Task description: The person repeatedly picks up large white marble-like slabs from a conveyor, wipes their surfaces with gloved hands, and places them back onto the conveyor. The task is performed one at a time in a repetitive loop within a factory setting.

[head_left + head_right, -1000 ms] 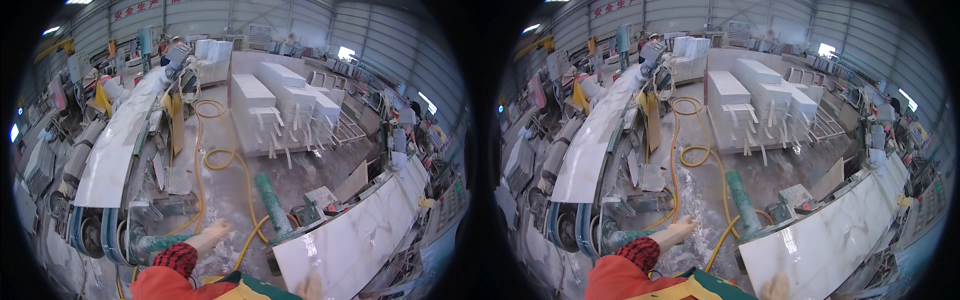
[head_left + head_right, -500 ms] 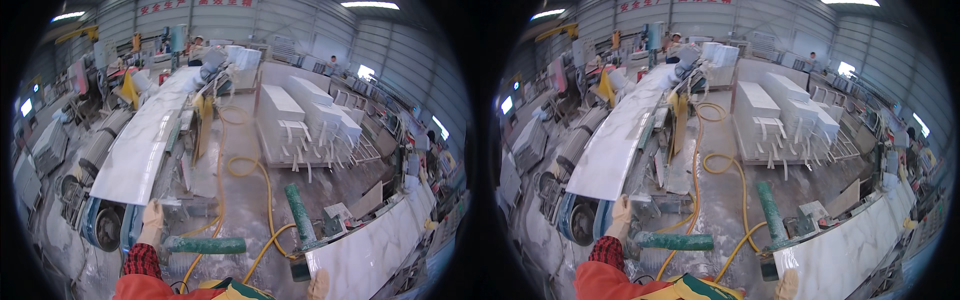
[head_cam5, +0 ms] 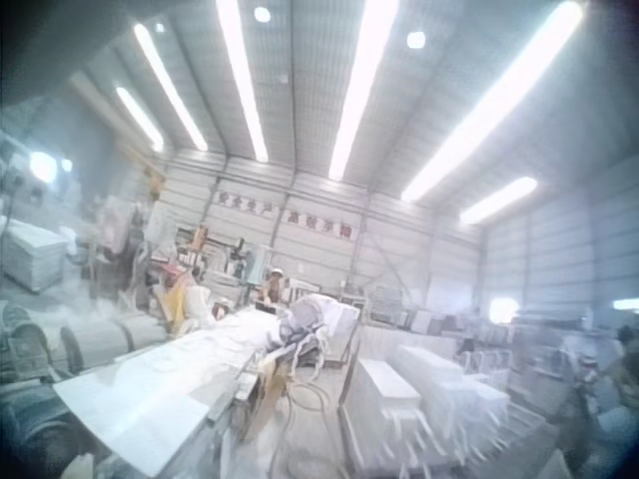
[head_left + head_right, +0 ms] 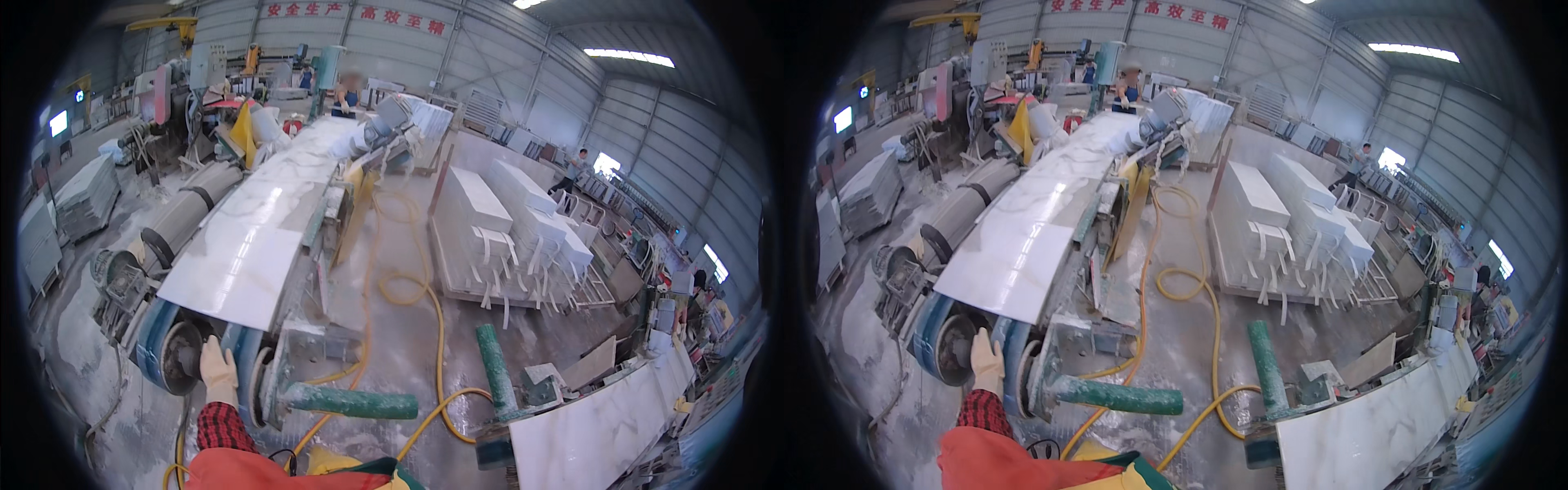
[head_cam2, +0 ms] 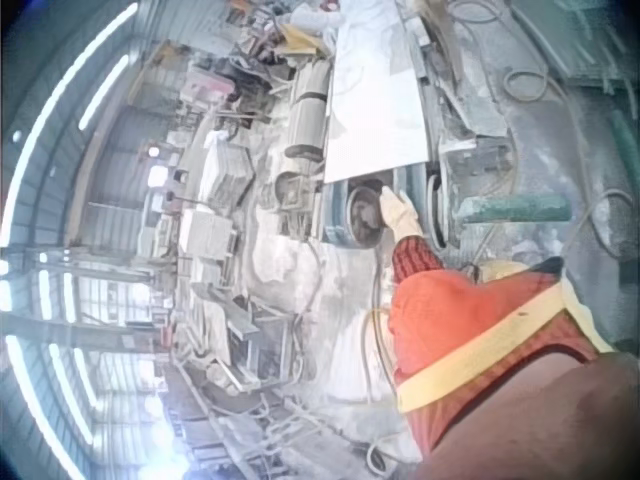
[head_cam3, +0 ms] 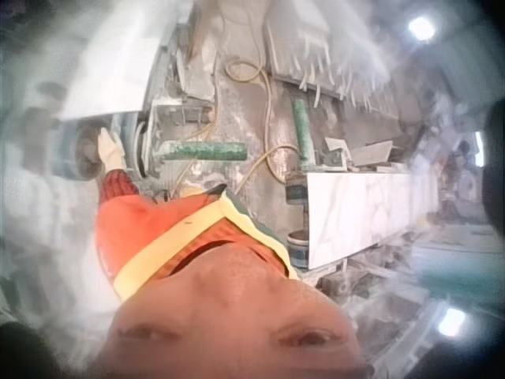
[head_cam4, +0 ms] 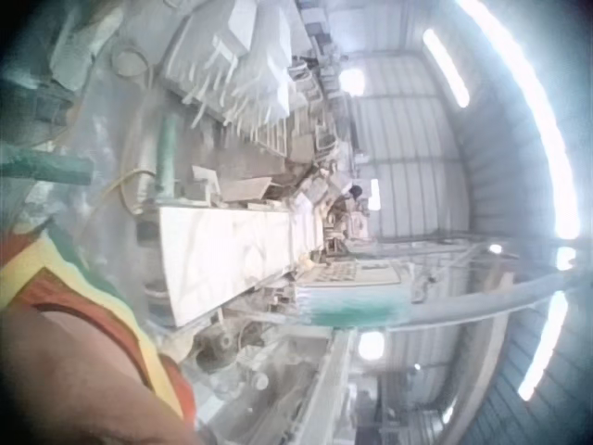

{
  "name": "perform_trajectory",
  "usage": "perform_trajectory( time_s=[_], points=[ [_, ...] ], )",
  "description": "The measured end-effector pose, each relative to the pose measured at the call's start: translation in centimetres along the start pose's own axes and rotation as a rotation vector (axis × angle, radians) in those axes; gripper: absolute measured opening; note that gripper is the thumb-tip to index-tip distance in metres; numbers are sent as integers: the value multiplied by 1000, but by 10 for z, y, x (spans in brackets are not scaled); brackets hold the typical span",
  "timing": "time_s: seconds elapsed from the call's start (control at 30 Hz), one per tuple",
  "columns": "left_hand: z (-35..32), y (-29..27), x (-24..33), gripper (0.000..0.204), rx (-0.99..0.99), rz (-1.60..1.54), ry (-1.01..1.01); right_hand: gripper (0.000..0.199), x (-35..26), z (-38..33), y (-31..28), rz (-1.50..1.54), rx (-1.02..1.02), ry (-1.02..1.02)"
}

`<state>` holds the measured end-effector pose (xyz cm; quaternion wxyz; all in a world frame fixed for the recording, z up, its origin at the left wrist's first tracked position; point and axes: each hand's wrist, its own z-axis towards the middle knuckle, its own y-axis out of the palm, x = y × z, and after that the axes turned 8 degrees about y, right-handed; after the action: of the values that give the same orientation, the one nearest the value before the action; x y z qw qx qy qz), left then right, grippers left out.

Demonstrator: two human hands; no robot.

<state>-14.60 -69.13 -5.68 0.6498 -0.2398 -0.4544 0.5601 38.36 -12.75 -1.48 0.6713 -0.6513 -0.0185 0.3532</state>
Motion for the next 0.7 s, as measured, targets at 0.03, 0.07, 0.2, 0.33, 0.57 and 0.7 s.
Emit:
perform_trajectory(
  time_s=[0.03, 0.07, 0.2, 0.33, 0.57, 0.7],
  points=[
    [4, -5, 11, 64, -35, -10, 51, 45, -14, -10, 3, 17, -22, -2],
    [13, -25, 39, 64, -158, -25, 83, 45, -29, -20, 5, 33, -50, 6],
    [20, -7, -1, 63, -180, 151, 564, 46, -85, -56, 29, 135, -238, -4],
    [14, -1, 10, 59, -342, 84, 705, 47, -129, -92, 43, 193, -390, 6],
    [6, -40, 42, 54, -268, -125, 697, 48, -191, -142, 57, 204, -535, 32],
    [4, -49, 33, 53, -265, -131, 655, 49, -226, -138, 82, 247, -584, -68]
  ],
)
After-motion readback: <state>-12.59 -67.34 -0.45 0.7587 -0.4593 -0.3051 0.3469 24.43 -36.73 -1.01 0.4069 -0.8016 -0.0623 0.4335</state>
